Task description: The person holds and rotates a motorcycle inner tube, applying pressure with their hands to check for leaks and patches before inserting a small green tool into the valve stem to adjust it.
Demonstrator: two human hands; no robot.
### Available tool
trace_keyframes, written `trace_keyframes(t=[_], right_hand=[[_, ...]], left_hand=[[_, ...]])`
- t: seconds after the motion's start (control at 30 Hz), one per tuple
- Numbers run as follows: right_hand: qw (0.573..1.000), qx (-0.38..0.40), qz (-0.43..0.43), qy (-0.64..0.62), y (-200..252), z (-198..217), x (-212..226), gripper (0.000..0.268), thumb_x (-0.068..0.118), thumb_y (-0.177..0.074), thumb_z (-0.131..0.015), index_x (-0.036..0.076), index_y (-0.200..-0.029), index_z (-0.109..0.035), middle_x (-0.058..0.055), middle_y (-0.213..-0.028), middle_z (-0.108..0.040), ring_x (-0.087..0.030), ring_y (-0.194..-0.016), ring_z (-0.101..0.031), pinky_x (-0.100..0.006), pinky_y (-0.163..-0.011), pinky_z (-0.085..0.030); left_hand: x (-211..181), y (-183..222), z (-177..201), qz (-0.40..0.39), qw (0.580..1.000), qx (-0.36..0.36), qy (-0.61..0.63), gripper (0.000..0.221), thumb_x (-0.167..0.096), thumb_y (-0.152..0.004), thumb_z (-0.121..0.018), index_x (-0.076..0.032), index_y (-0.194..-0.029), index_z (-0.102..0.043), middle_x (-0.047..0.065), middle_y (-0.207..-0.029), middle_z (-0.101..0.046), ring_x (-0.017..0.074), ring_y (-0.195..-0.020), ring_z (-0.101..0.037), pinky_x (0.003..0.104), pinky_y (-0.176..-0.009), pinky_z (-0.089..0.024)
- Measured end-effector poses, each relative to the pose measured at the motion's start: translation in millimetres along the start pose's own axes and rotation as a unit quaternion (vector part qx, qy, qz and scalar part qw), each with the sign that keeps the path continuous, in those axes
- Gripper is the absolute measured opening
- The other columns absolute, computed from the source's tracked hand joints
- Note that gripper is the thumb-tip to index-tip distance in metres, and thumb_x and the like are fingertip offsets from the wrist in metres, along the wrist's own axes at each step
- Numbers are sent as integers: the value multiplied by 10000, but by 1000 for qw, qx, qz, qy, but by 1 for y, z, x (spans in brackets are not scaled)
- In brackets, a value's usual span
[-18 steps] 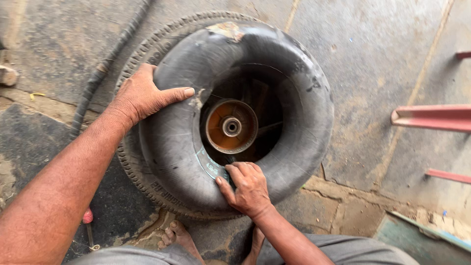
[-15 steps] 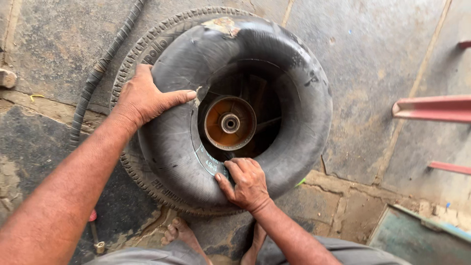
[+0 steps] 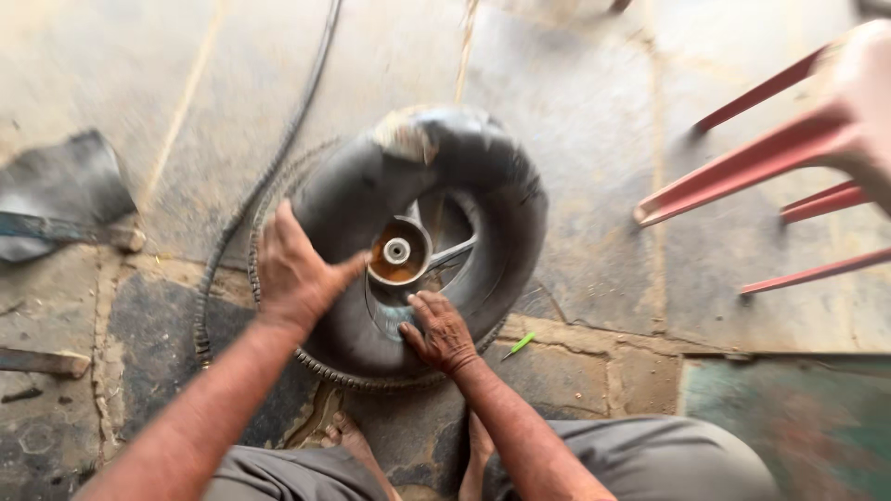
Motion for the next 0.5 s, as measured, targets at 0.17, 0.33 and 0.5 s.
trace_keyframes(t=[0.17,0.33,0.5], right_hand=[[964,-17,-182,-195,21,21,-27,594,475,-930,-660,47,-1342,-641,-182,-1403,-647,-339,-1347,-601,-429,-1130,-471],[560,-88,-294,-769,14,68,-9,758,643,-908,-599,99,-1429,-519,-142,-1448,-590,-342,-1352,-540,-522,-1128,-423],[491,-59,-162,-854,27,155,59,782,643,-975,-572,137,-1558,-447,-91,-1517,-549,-295,-1406,-512,-477,-1217,-379]], left_hand=[[-68,89,44,-33,991,-116,-52,1242,-527,-648,-954,101,-1493,-295,317,-1418,-492,459,-1344,-488,564,-1160,-377],[-122,178,64,-27,984,-172,-33,1252,-512,-631,-927,103,-1506,-277,330,-1453,-429,470,-1372,-438,625,-1161,-353],[-161,228,69,26,991,-88,-98,1171,-608,-670,-828,40,-1498,-311,279,-1465,-451,433,-1385,-444,709,-1089,-317]])
Point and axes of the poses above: each hand's wrist, its own y-axis away from the middle knuckle, its own z-axis out of the back of the hand, x = y × z, the point moved 10 cm from there along -y, towards the middle knuckle
